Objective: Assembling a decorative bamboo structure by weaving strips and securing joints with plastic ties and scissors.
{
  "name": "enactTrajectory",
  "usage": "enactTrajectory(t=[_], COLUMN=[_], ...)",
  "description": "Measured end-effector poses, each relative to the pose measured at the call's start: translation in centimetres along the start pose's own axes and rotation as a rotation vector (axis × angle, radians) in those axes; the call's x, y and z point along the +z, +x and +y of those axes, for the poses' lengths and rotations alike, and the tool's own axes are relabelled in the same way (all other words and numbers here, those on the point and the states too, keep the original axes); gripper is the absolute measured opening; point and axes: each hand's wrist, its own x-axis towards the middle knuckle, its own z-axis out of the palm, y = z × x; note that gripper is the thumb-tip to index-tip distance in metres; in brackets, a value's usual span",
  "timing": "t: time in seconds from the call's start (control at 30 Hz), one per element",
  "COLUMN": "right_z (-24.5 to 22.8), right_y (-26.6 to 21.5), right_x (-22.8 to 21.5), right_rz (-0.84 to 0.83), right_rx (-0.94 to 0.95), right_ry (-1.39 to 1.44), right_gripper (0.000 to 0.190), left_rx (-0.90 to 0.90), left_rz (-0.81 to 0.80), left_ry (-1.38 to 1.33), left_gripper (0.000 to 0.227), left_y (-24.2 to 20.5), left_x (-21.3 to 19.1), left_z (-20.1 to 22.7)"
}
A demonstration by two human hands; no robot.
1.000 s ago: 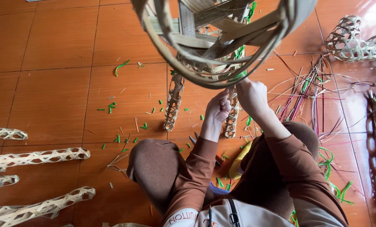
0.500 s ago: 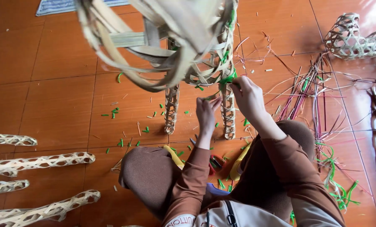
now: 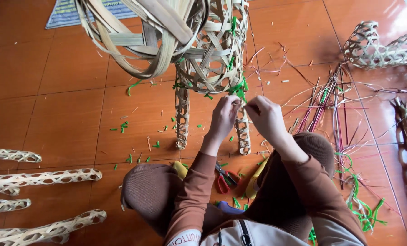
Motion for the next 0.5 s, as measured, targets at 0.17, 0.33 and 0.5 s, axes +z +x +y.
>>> enactTrajectory(t=[0.17, 0.33, 0.5], right_z=[-1.6, -0.6, 1.4], right_y=[-0.4, 3.6, 4.9], right_x=[-0.5, -3.0, -2.9], right_rz=[-0.131, -0.111, -0.167], right_rx=[-0.093, -0.528, -0.776], right_ry=[0.183, -0.136, -0.216], right_gripper=[0.008, 0.013, 0.01], left_rx=[0.135, 0.203, 0.124], left_rz=[0.034, 0.011, -0.055], left_ry=[0.099, 0.105, 0.036], left_gripper=[0.012, 0.003, 0.011], left_y=[-1.3, -0.4, -0.3], left_x=[1.7, 0.2, -0.1], left_z=[-1.8, 0.4, 0.5])
